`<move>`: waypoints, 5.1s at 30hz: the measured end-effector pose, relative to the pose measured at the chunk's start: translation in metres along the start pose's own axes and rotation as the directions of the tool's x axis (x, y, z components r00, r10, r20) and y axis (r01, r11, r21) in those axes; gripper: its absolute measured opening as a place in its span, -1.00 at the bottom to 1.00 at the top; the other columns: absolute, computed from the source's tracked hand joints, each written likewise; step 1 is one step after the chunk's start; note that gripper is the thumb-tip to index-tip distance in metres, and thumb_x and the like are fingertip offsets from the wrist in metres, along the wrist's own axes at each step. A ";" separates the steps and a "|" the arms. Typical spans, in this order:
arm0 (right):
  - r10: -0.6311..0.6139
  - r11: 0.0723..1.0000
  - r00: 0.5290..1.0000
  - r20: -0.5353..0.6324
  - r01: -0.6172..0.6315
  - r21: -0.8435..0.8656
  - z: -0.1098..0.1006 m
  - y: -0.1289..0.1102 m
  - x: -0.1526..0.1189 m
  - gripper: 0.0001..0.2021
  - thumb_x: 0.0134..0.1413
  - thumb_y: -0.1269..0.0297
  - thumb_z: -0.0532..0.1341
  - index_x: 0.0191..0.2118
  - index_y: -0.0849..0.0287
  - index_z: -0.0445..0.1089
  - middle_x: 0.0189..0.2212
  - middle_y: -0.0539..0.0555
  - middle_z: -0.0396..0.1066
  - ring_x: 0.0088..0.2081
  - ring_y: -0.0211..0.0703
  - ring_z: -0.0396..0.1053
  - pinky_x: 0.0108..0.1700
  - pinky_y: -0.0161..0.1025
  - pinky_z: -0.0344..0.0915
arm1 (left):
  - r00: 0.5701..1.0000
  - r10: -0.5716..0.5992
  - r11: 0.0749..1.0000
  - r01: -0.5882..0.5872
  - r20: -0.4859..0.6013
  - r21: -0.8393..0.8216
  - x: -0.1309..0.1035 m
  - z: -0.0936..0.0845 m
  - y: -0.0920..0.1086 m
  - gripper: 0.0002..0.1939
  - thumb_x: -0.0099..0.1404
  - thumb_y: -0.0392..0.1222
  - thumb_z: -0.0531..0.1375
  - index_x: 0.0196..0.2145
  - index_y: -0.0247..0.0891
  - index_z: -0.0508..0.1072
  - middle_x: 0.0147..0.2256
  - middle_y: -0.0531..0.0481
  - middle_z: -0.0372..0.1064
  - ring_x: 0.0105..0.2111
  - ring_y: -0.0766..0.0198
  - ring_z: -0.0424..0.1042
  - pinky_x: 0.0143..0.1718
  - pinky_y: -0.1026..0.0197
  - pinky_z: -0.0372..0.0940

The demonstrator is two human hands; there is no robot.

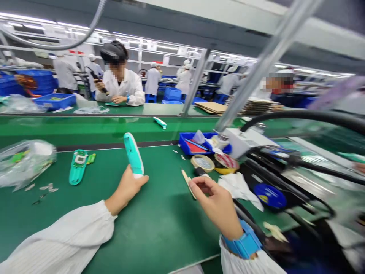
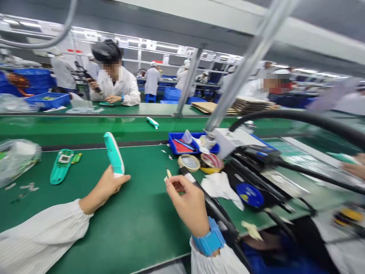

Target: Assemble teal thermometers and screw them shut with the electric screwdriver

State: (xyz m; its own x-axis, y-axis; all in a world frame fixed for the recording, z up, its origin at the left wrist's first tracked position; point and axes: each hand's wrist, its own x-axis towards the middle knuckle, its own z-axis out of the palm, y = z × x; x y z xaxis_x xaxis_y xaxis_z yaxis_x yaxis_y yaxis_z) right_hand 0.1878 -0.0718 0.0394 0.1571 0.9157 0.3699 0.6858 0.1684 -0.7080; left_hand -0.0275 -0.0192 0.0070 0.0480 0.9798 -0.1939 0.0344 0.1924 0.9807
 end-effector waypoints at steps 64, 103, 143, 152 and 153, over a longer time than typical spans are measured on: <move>-0.208 0.826 0.967 0.146 0.094 0.555 0.129 -0.105 0.090 -0.60 0.03 -0.15 -0.03 -0.40 0.14 0.14 -0.58 0.01 0.38 -0.61 -0.21 0.34 -0.56 -0.27 0.30 | 0.925 0.375 0.927 -0.375 -0.055 0.016 0.031 -0.002 -0.014 -0.77 -0.18 -0.44 0.22 -0.53 -0.30 0.24 -0.62 0.16 0.13 -0.59 0.44 0.08 -0.54 0.34 0.06; -0.222 0.683 0.413 0.883 -0.581 0.443 0.106 -0.073 0.018 -0.64 -0.11 0.03 0.23 -0.33 0.23 0.21 -0.57 -0.05 0.32 -0.60 -0.40 0.23 -0.54 -0.42 0.16 | 0.628 0.778 0.540 -0.686 0.022 0.488 0.013 -0.052 0.009 -0.61 0.15 -0.27 0.15 -0.04 -0.24 0.23 -0.10 -0.12 0.21 -0.08 0.20 0.22 -0.02 0.10 0.15; -0.006 0.897 0.698 0.716 -0.313 0.311 0.092 -0.058 0.033 -0.70 -0.09 0.00 0.16 -0.51 0.17 0.28 -0.66 -0.04 0.25 -0.65 -0.34 0.19 -0.65 -0.38 0.13 | 0.987 0.045 0.999 -0.041 0.154 -0.029 -0.024 -0.041 0.019 -0.63 0.21 -0.02 0.06 -0.07 -0.24 0.20 -0.44 0.08 0.22 -0.51 0.40 0.25 -0.48 0.34 0.18; -0.009 0.825 0.741 0.671 -0.373 0.423 0.095 -0.057 0.030 -0.75 -0.11 0.09 0.18 -0.40 0.19 0.34 -0.61 -0.03 0.28 -0.61 -0.34 0.19 -0.61 -0.37 0.16 | 0.968 0.219 0.945 -0.242 0.122 0.220 -0.029 -0.039 0.022 -0.69 0.19 -0.22 0.05 -0.08 -0.26 0.22 -0.36 0.06 0.28 -0.44 0.38 0.19 -0.42 0.34 0.14; -0.004 0.822 0.738 0.675 -0.381 0.422 0.095 -0.057 0.030 -0.75 -0.11 0.09 0.18 -0.41 0.19 0.34 -0.61 -0.03 0.28 -0.62 -0.35 0.19 -0.61 -0.38 0.15 | 0.963 0.235 0.937 -0.260 0.129 0.232 -0.029 -0.039 0.022 -0.69 0.19 -0.23 0.04 -0.08 -0.26 0.22 -0.36 0.05 0.29 -0.43 0.37 0.20 -0.41 0.34 0.14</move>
State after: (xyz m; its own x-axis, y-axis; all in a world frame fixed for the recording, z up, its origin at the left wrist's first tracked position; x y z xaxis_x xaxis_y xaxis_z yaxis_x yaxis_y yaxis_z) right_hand 0.0858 -0.0193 0.0336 -0.3663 0.9214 -0.1296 0.2040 -0.0563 -0.9773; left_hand -0.0671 -0.0413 0.0351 0.1833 0.9822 0.0404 0.2514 -0.0866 0.9640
